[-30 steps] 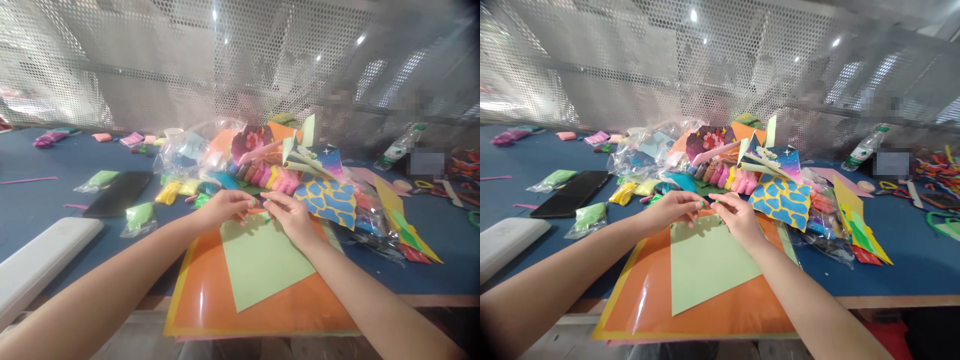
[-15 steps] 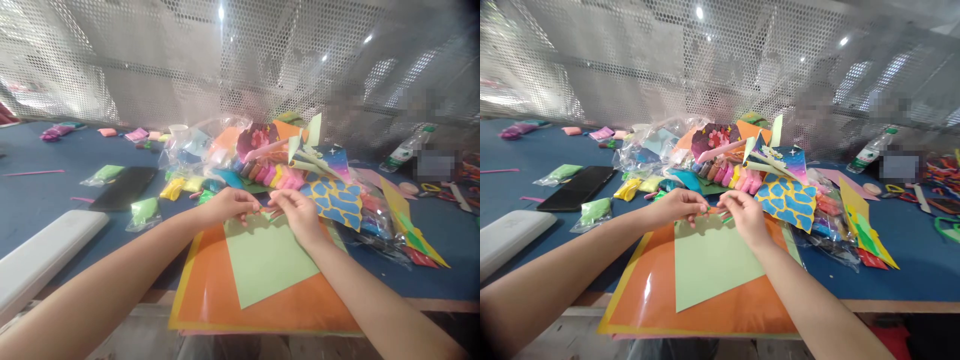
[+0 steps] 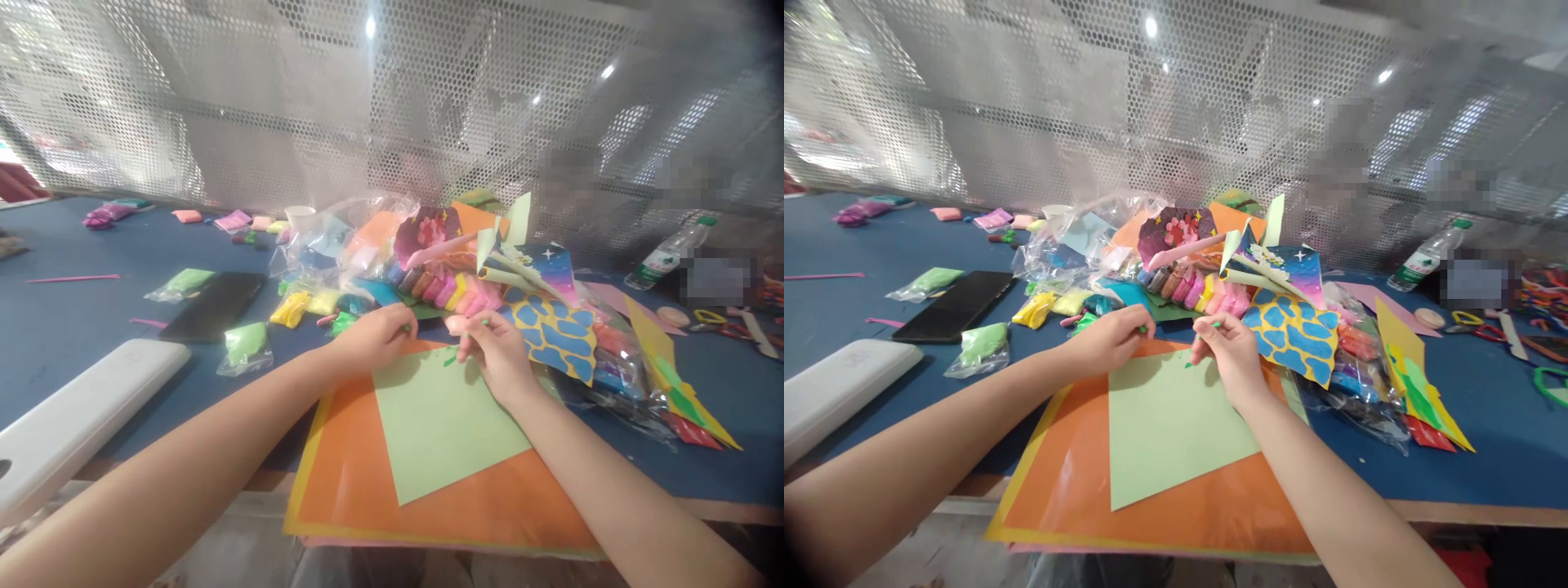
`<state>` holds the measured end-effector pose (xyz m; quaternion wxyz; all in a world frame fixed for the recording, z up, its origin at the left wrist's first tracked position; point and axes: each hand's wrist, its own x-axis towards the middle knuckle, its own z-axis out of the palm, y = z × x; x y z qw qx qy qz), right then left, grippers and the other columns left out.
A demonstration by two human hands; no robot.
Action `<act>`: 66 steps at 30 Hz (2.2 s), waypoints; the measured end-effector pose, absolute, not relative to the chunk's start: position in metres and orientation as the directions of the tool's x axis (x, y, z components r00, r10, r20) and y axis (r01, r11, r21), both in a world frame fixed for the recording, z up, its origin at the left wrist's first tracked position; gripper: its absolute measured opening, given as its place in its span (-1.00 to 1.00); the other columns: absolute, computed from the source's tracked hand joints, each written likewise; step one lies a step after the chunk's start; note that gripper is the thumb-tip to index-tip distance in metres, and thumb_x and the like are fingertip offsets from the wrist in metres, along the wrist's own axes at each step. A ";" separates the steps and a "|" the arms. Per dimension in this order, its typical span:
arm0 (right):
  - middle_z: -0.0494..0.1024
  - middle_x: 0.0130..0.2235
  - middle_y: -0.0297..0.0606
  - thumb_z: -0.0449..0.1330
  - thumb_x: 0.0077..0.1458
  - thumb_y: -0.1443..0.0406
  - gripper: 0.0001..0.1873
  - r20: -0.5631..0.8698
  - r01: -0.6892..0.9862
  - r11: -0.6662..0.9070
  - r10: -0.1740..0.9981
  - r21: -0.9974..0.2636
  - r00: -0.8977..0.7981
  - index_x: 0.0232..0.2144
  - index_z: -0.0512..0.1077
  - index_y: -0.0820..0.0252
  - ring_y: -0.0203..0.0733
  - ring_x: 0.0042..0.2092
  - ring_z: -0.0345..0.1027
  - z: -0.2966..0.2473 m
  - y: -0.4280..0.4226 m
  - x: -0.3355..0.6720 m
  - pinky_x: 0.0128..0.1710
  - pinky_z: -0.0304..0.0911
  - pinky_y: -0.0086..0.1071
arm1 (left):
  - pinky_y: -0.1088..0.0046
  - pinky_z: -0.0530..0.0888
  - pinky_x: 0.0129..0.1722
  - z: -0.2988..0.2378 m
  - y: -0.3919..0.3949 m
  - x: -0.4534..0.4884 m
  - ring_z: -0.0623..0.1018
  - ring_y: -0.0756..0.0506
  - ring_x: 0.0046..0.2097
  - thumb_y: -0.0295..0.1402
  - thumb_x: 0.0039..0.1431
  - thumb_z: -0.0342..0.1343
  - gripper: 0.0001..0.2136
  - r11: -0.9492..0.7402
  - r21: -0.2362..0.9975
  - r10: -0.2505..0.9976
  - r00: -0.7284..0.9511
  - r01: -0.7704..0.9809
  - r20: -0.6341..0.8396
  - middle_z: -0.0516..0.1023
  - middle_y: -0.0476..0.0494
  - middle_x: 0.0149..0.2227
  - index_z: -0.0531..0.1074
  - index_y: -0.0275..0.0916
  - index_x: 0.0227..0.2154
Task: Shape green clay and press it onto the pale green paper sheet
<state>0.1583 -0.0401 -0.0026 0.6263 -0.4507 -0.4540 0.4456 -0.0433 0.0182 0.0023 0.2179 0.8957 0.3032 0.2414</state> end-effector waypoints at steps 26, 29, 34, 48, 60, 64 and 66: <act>0.50 -0.59 -0.34 0.25 -0.03 -0.02 -0.61 0.128 -0.094 0.144 0.979 -0.985 0.157 -0.46 0.38 0.20 -0.26 -0.58 0.42 -0.007 -0.038 0.155 -0.62 0.36 -0.42 | 0.31 0.21 -0.09 -0.006 0.023 -0.043 0.50 -0.11 -0.16 -0.34 0.25 -0.09 -0.78 -0.809 0.233 0.585 0.774 0.539 0.241 0.59 -0.05 -0.21 0.47 -0.18 -0.22; 0.62 -0.32 -0.22 0.28 -0.02 0.08 -0.68 0.140 -0.107 0.154 0.982 -0.982 0.125 -0.29 0.45 0.19 -0.18 -0.38 0.53 -0.011 -0.037 0.159 -0.49 0.45 -0.38 | 0.31 0.22 -0.10 -0.003 0.023 -0.044 0.51 -0.11 -0.18 -0.34 0.23 -0.05 -0.79 -0.820 0.250 0.568 0.788 0.515 0.238 0.60 -0.06 -0.25 0.48 -0.17 -0.22; 0.61 -0.14 -0.18 0.32 -0.05 0.16 -0.65 0.152 -0.089 0.160 0.985 -0.983 0.086 -0.19 0.49 0.16 -0.18 -0.29 0.55 -0.011 -0.039 0.159 -0.43 0.49 -0.36 | 0.32 0.23 -0.12 0.001 0.021 -0.045 0.49 -0.12 -0.24 -0.32 0.19 0.00 -0.79 -0.830 0.266 0.549 0.804 0.491 0.227 0.57 -0.08 -0.35 0.52 -0.15 -0.21; 0.62 -0.16 -0.15 0.11 0.18 0.13 -0.70 0.505 0.315 0.442 0.848 -0.840 0.158 -0.11 0.45 0.13 -0.10 -0.28 0.56 -0.008 -0.051 0.162 -0.41 0.49 -0.27 | 0.36 0.16 -0.18 0.002 0.019 -0.048 0.44 -0.06 -0.25 -0.46 0.06 0.05 -0.75 -0.901 0.277 0.399 0.890 0.335 0.221 0.59 0.02 -0.31 0.56 -0.08 -0.27; 0.38 -0.69 -0.39 0.12 0.16 0.18 -0.68 0.742 0.765 0.596 0.623 -0.245 -0.248 -0.61 0.36 0.09 -0.29 -0.63 0.24 0.032 -0.078 0.178 -0.57 0.13 -0.36 | 0.37 0.20 -0.15 -0.004 0.016 -0.046 0.49 -0.05 -0.27 -0.46 0.07 0.03 -0.77 -0.894 0.306 0.409 0.876 0.329 0.254 0.64 0.02 -0.29 0.57 -0.12 -0.33; 0.51 -0.55 -0.36 0.21 0.08 0.17 -0.80 0.450 0.677 0.439 0.875 -0.590 -0.175 -0.51 0.39 0.12 -0.25 -0.51 0.41 0.027 -0.074 0.176 -0.51 0.27 -0.40 | 0.42 0.28 -0.18 -0.004 0.012 -0.043 0.52 -0.07 -0.29 -0.41 0.10 0.06 -0.82 -0.883 0.369 0.388 0.893 0.290 0.229 0.64 -0.04 -0.34 0.58 -0.17 -0.33; 0.61 -0.40 -0.27 0.28 0.00 0.18 -0.83 0.341 0.585 0.353 0.930 -0.730 -0.136 -0.42 0.44 0.14 -0.17 -0.36 0.51 0.028 -0.066 0.170 -0.38 0.38 -0.34 | 0.44 0.31 -0.24 -0.003 0.011 -0.042 0.52 -0.06 -0.32 -0.37 0.15 0.04 -0.81 -0.877 0.387 0.401 0.877 0.284 0.265 0.63 -0.06 -0.35 0.57 -0.19 -0.30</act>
